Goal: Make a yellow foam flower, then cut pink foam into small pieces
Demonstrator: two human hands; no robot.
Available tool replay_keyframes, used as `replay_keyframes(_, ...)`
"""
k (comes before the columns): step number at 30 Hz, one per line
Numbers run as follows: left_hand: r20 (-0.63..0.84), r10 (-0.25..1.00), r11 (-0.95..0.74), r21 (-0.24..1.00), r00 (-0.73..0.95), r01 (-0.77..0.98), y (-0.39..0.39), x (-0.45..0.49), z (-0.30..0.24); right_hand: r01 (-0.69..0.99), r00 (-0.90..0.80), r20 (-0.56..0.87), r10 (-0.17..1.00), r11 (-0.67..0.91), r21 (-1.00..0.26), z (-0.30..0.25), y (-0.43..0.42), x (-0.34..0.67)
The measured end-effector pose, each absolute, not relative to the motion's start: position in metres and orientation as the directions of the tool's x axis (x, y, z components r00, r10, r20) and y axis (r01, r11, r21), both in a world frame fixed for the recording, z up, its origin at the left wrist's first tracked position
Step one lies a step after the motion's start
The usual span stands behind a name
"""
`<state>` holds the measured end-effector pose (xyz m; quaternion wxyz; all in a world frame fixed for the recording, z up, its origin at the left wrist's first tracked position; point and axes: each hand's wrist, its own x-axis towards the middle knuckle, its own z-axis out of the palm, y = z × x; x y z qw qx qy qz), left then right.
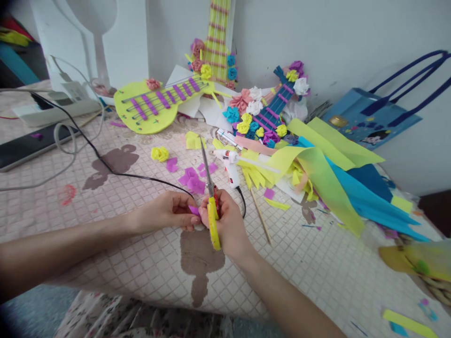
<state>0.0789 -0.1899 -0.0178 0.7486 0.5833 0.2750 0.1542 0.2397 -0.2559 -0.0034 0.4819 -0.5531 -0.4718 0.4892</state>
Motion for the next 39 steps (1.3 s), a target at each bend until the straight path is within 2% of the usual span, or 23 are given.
replay_keyframes(8, -0.202, 0.661, 0.248, 0.968, 0.723, 0.044, -0.186, 0.077, -0.012, 0.038, 0.120, -0.119, 0.986, -0.124, -0.992, -0.001, -0.256, 0.240)
replay_keyframes(12, -0.177, 0.715, 0.214, 0.976, 0.676, 0.030, -0.186, 0.077, -0.011, -0.010, 0.074, -0.175, 0.982, -0.174, -0.985, -0.001, -0.257, 0.241)
replay_keyframes(19, -0.184, 0.687, 0.207, 0.977, 0.702, 0.053, -0.186, 0.078, -0.009, -0.037, 0.038, -0.141, 0.989, -0.139, -0.990, -0.002, -0.255, 0.241)
replay_keyframes(23, -0.172, 0.713, 0.203, 0.979, 0.680, 0.034, -0.182, 0.076, -0.005, -0.033, 0.043, -0.137, 0.990, -0.136, -0.990, -0.003, -0.257, 0.242)
replay_keyframes(31, -0.123, 0.825, 0.289, 0.931, 0.551, -0.224, -0.171, 0.069, 0.004, 0.035, -0.056, -0.182, 0.982, -0.180, -0.983, -0.008, -0.262, 0.249)
replay_keyframes(39, -0.057, 0.918, 0.237, 0.873, 0.392, -0.427, -0.165, 0.066, 0.012, 0.143, -0.162, -0.180, 0.970, -0.158, -0.977, -0.002, -0.265, 0.249)
